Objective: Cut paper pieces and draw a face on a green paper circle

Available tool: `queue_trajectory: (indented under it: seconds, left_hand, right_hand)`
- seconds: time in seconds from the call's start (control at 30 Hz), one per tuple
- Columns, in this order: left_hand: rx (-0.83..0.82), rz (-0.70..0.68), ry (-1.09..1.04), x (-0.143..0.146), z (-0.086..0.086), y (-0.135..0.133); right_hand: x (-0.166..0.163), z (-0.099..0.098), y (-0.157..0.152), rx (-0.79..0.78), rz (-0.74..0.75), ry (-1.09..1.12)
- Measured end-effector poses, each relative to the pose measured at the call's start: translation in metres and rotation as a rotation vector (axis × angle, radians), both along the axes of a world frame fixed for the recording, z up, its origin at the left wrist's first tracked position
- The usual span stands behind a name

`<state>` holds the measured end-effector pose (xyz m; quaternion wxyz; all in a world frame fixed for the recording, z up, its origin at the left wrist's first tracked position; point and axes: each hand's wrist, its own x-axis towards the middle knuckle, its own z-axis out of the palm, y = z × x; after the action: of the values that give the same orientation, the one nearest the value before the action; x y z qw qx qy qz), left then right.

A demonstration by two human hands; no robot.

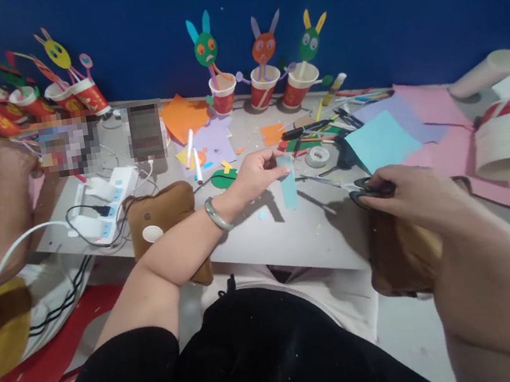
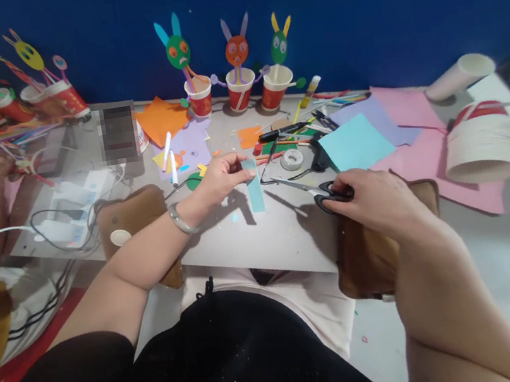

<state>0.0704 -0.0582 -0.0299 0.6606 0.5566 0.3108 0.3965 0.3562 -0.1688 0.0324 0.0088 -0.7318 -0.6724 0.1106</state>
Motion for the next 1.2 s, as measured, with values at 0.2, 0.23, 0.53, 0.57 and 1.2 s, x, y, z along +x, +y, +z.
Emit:
queue_trajectory:
  seconds: [0.2,0.23,0.53,0.57,1.2]
  left_hand:
    - [0.079,-0.047,0.004,0.004,-0.008,-0.005]
    - [0.086,-0.05,-0.002,0.005,-0.007,-0.006]
    - [0.103,-0.035,-0.027,0.009,-0.004,-0.011]
    - [0.107,-0.031,-0.034,0.009,-0.004,-0.012]
    - [0.064,-0.201,-0.19,0.002,0.028,-0.026]
  right_hand:
    - [0.007,-0.024,-0.016,-0.014,0.027,-0.1]
    - [0.007,-0.027,-0.017,-0.012,0.037,-0.11]
    - [-0.024,-0.034,-0.026,0.345,-0.036,0.034]
    - [-0.034,-0.035,-0.026,0.398,-0.026,0.153]
    - [-0.107,-0.058,-0.002,0.868,0.056,0.704]
